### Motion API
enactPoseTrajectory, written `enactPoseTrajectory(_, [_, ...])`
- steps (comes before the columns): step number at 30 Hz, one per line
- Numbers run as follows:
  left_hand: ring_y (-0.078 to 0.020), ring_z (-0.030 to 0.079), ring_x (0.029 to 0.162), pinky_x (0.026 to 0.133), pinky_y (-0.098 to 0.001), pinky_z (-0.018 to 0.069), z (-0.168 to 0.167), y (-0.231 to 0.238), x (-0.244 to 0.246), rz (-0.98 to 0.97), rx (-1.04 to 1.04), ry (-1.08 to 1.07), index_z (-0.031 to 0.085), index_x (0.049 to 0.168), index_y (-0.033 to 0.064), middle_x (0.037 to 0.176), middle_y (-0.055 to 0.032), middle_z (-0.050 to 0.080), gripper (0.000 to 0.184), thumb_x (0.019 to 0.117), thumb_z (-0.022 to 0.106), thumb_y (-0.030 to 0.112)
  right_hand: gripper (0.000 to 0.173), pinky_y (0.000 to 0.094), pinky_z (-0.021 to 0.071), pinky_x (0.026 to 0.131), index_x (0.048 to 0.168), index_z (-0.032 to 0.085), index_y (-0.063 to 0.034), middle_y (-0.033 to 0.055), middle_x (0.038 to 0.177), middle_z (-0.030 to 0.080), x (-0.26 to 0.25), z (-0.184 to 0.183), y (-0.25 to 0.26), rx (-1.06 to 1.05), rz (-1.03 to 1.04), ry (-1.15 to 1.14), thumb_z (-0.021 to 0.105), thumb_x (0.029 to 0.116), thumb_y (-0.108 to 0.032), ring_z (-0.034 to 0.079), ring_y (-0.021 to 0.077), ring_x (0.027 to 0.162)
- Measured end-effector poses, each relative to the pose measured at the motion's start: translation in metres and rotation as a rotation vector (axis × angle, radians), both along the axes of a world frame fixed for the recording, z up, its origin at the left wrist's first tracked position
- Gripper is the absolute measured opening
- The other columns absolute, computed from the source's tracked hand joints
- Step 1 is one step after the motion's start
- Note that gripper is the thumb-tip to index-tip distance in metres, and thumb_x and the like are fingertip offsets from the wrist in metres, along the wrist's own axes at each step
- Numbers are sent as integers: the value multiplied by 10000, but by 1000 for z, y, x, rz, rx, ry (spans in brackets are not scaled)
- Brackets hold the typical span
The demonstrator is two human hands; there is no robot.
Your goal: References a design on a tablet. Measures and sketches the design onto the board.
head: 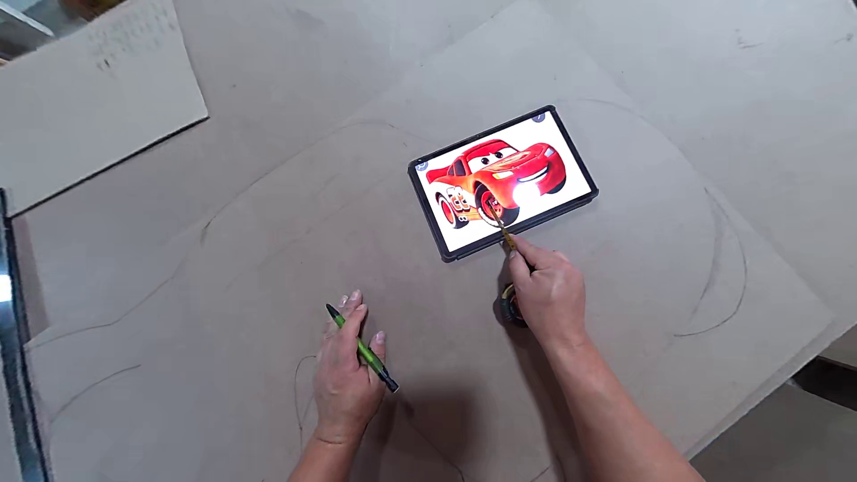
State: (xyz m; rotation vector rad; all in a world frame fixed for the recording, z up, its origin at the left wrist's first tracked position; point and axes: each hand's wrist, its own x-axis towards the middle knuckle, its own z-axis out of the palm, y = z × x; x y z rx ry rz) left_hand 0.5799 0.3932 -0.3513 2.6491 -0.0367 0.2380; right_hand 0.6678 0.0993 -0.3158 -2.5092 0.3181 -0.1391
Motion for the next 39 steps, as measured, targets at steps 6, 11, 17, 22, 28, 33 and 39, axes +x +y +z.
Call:
enactPoseTrajectory(6, [-294, 445, 1467, 1212, -495, 367, 2, 0, 2, -25, -31, -6, 567, 1425, 52, 1500, -148, 558, 509, 1049, 479, 385, 319, 358, 529, 762, 1260, 761, -270, -55, 931, 770, -2, -4, 5, 17, -39, -3, 545, 1027, -247, 680, 139, 883])
enactPoseTrajectory(11, [-285, 434, 1477, 1228, -506, 346, 2, 1, 2, -38, -28, -7, 551, 1435, 42, 1517, -150, 541, 513, 1047, 489, 372, 329, 356, 519, 758, 1255, 766, -270, -55, 895, 764, 0, -3, 5, 18, -42, 3, 538, 1020, -239, 675, 139, 860])
enactPoseTrajectory(17, [-284, 450, 1464, 1202, -486, 378, 2, 0, 1, -20, -38, -7, 566, 1426, 64, 1507, -128, 556, 503, 1042, 494, 381, 329, 371, 525, 777, 1266, 759, -276, -55, 938, 773, 0, -3, 5, 13, -31, 8, 533, 1029, -248, 684, 149, 894])
enactPoseTrajectory(22, [-254, 431, 1480, 1222, -489, 347, 1, 0, 0, -5, -10, 3, 567, 1429, 69, 1516, -105, 551, 494, 1046, 487, 371, 325, 369, 520, 740, 1275, 754, -267, -40, 929, 769, -1, -2, 5, -14, -16, 12, 530, 1042, -244, 676, 154, 866])
enactPoseTrajectory(28, [-238, 433, 1479, 1219, -458, 355, -1, 1, 0, 6, 18, -4, 591, 1414, 80, 1523, -71, 552, 482, 1041, 482, 367, 327, 365, 528, 740, 1277, 755, -276, -38, 926, 765, -1, -2, 4, -5, -22, 29, 530, 1041, -253, 677, 144, 881])
enactPoseTrajectory(33, [-240, 441, 1473, 1219, -466, 357, -2, 2, 1, 11, 16, -10, 611, 1391, 82, 1513, -68, 563, 472, 1039, 483, 370, 324, 353, 524, 740, 1274, 757, -267, -34, 916, 764, 0, -3, 4, -14, -18, 11, 535, 1040, -245, 673, 142, 868])
enactPoseTrajectory(39, [-234, 447, 1468, 1217, -470, 361, -2, 2, 1, 6, 16, -10, 610, 1393, 90, 1519, -57, 557, 477, 1039, 480, 381, 329, 365, 527, 744, 1273, 759, -264, -40, 931, 767, 0, -3, 4, -11, -22, 27, 530, 1037, -245, 675, 145, 877])
